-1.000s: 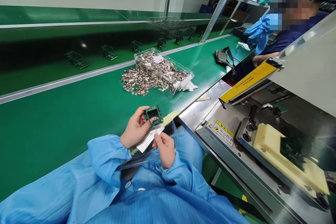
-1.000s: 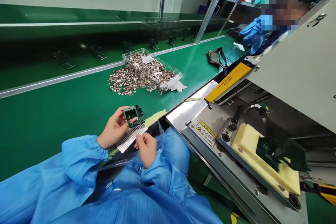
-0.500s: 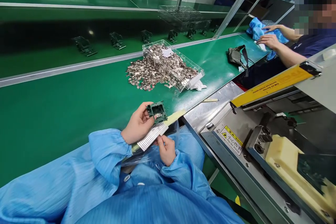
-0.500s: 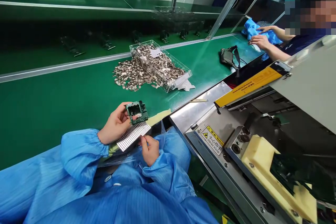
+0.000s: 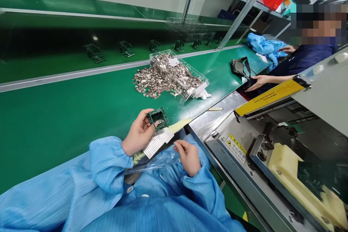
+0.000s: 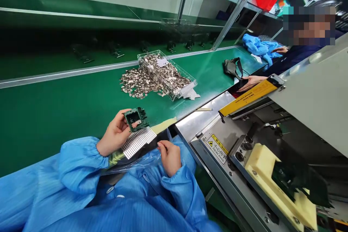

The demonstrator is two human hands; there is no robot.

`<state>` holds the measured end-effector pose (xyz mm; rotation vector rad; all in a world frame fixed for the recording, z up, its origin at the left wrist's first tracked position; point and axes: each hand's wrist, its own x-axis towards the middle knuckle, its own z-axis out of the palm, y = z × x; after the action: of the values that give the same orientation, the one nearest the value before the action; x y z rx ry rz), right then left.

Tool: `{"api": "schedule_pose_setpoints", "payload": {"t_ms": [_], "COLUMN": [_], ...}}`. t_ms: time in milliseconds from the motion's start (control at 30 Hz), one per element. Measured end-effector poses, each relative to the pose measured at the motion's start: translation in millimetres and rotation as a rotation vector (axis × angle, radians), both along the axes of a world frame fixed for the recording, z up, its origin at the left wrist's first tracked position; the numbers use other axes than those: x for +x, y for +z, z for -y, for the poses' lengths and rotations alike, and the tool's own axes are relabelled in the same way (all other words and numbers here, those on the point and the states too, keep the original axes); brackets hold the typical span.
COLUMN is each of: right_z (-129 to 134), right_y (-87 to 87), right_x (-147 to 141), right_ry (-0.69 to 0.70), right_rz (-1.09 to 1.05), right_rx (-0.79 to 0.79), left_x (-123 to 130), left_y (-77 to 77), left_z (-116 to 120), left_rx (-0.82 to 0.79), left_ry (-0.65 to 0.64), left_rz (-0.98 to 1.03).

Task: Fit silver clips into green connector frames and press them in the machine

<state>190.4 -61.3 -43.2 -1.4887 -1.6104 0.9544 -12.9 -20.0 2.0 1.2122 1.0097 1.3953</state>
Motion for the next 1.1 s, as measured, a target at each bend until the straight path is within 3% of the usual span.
{"api": "schedule_pose_setpoints", "payload": {"t_ms": [133,267,433,700,900,1100], "right_z": [-0.8,-5.5,-12.6,-14.9,-19.6,-24.0], "right_y": [42.0,61.6,66.5,68.4,67.1,61.4], "right_x": [-5.5,-32.3,-58.9,-70.9,-70.4,-70.1], "right_ry": [-0.053,-0.050,0.002,-0.002,0.000,0.015], "right_rz": [-0.141,-0.225,-0.091,0.030,-0.056,-0.319], "right_rx": [0.208,0.285,0.379,0.408,0.288,0.074], "left_x": [-7.8,-9.5,-8.2,-10.0,-10.5,-11.7], "left_y": [-0.1,-3.2,-5.6,-5.6,-10.0,-10.1], "left_z": [19.9,31.1,31.2,33.2,33.5,35.0], "left_rx": [-0.041,-0.026,0.004,0.045,0.053,0.038], "left_ry": [-0.013,-0.008,-0.079,-0.116,-0.130,-0.127], "left_rz": [-0.010,-0.056,-0.061,-0.116,-0.173,-0.182]}}
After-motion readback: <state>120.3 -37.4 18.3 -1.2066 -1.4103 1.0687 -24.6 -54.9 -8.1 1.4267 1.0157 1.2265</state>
